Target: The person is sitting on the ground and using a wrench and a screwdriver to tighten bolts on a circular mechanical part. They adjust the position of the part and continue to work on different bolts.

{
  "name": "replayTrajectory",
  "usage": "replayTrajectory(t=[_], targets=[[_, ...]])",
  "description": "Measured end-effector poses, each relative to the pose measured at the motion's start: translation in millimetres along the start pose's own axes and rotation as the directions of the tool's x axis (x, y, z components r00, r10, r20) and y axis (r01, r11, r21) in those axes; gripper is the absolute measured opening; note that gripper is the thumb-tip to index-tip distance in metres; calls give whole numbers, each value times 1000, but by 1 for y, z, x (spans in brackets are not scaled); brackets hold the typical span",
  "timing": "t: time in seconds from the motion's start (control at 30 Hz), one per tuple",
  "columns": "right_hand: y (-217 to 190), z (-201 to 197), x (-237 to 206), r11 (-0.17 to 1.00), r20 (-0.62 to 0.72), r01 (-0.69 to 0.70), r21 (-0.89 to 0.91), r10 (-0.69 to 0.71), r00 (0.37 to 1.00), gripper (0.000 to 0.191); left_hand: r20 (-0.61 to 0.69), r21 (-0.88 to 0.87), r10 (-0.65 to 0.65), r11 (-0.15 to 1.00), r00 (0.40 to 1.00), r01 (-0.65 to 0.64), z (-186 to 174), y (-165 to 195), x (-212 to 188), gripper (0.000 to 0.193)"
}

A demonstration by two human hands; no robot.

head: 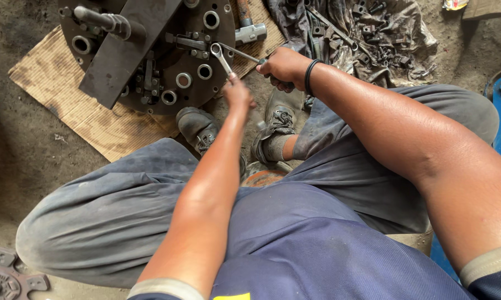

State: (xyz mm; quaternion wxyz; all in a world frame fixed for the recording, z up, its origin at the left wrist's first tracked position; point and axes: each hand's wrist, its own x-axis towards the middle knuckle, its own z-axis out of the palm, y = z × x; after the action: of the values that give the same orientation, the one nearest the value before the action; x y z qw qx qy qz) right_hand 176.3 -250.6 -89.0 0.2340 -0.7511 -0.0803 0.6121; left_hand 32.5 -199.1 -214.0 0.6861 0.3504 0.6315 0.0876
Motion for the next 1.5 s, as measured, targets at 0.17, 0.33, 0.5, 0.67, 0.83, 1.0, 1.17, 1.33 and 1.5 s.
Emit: replayTrajectory(t=[0.17, 0.33, 0.5, 0.67, 0.83, 1.0, 1.17, 1.33, 1.5], targets=[[-2, 2, -1, 1000, -6, 24, 14, -24, 1000, 34, 113, 337, 41, 938, 993, -77, -56, 15, 15, 51], [-8, 3, -5, 999, -24, -18, -38, 17, 1000, 31, 224, 492, 68, 853, 972, -173, -77, 33, 18, 51], [-10, 4, -7, 999, -13, -27, -17, 27, 1000, 29, 252, 610, 155, 741, 955, -281, -88, 41, 16, 48], [-7, 5, -5, 1000, -7, -9, 6, 9, 1000, 32, 337, 750, 258, 508, 906, -423, -102, 47, 30, 52], [-6, 5, -1, 1000, -10, -7, -22, 6, 1000, 34, 367, 760, 381, 402, 848, -510, -110, 49, 39, 53], [-6, 4, 5, 1000, 7, -13, 6, 13, 1000, 33, 109, 720, 406, 597, 907, -354, -86, 27, 27, 57], [-4, 5, 7, 1000, 3, -18, 17, 18, 1000, 28, 168, 79, -101, 993, 981, 89, -38, 5, 5, 53], [-4, 6, 5, 1000, -1, -9, 16, 9, 1000, 25, 186, -270, -251, 917, 950, 295, 4, 11, -12, 53], [-4, 5, 2, 1000, 15, -8, 20, 8, 1000, 26, 118, -330, -213, 913, 970, 240, 9, 13, -18, 52]])
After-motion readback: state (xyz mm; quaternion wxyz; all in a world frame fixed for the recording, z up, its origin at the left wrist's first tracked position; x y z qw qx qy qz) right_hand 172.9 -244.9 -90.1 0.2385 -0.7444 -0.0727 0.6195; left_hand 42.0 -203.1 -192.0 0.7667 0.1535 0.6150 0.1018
